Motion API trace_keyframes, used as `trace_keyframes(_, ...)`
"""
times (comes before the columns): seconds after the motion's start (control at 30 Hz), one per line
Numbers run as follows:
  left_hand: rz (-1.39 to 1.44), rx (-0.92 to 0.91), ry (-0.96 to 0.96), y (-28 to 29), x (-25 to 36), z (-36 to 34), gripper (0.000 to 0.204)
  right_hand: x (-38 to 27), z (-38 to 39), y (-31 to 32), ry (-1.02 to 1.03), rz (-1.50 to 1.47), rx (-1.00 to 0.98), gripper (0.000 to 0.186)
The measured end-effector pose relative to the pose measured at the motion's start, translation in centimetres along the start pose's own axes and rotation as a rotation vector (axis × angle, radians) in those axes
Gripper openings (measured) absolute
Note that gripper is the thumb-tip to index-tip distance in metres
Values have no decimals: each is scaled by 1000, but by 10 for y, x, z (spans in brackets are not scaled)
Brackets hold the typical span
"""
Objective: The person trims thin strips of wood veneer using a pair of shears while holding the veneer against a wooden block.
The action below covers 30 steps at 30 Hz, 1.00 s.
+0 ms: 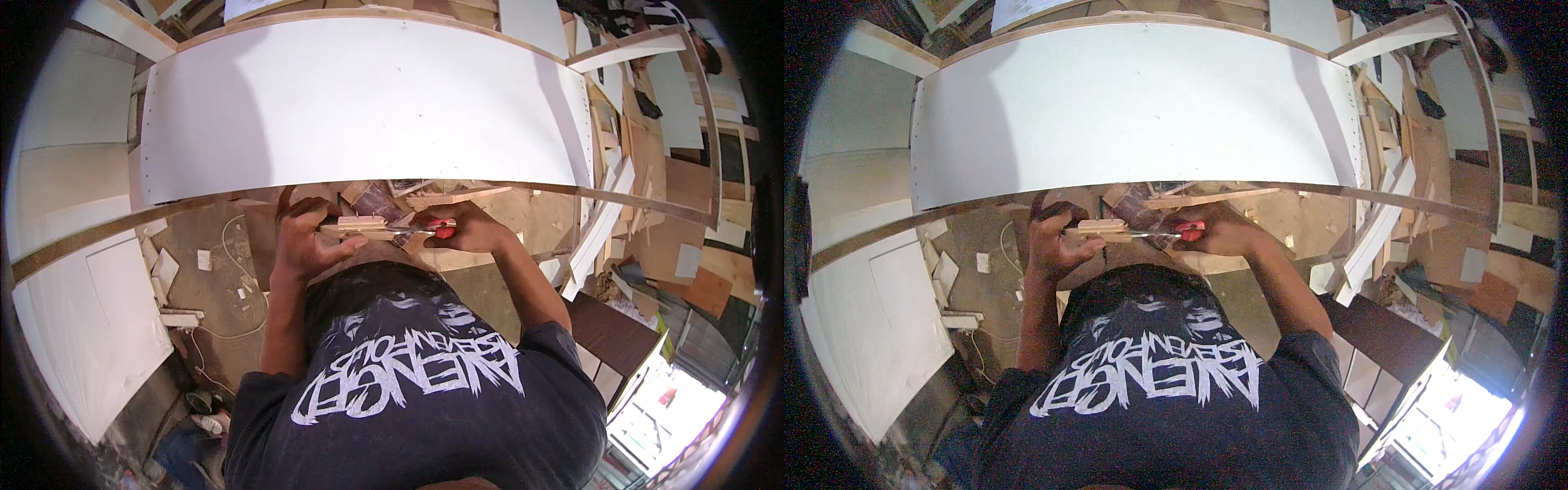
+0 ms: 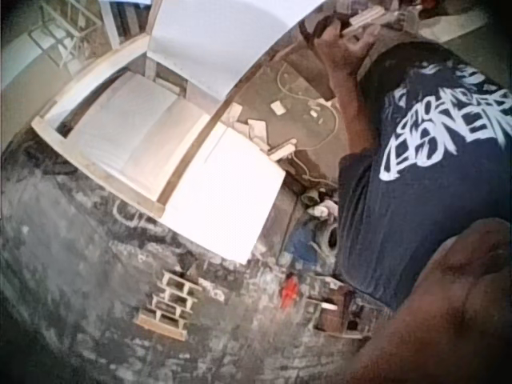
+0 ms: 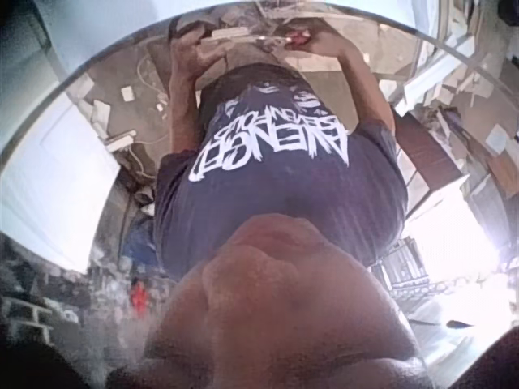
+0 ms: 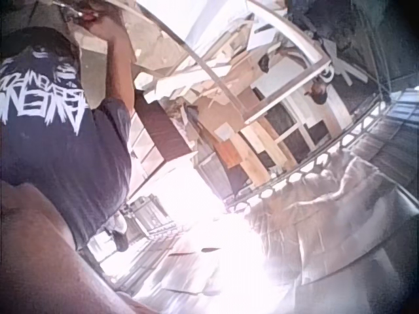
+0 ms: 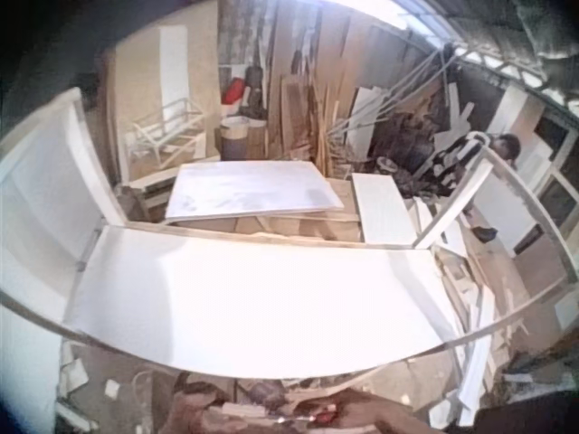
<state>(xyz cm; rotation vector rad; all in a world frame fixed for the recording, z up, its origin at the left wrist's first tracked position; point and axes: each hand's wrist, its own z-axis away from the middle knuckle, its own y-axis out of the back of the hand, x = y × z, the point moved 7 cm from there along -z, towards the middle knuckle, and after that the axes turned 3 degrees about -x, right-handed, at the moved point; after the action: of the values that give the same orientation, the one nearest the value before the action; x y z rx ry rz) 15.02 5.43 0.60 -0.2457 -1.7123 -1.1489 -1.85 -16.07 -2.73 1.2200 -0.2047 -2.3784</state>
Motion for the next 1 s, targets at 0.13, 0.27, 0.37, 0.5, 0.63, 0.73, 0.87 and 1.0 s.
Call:
trace_keyframes(0.13, 27, 4, -6, -3, -5, 3, 53, -6, -8, -4, 15, 33, -42, 54)
trace_keyframes(0.27, -89, -40, -39, -1, -1, 0, 54, -12, -12, -4, 16, 8, -70, 57)
trace_keyframes(0.37, -196, -10, -162, -2, 2, 3, 56, -7, -17, -8, -37, 8, -129, 62)
trace_keyframes(0.5, -112, -64, -75, -12, -12, 6, 58, 1, -23, -13, 160, 100, -15, 69)
trace_keyframes(0.63, -64, -71, 65, -14, -22, 10, 60, -8, -26, -18, 179, 126, -72, 67)
trace_keyframes(0.73, -89, -76, 48, -16, -27, 14, 64, -9, -23, -29, 132, 15, -61, 66)
trace_keyframes(0.87, -42, -76, 28, -15, -20, 8, 62, -15, -12, -28, -28, -137, -137, 63)
trace_keyframes(1.0, 23, -122, 91, -21, -27, 4, 59, -20, -6, -19, 53, -131, 3, 53)
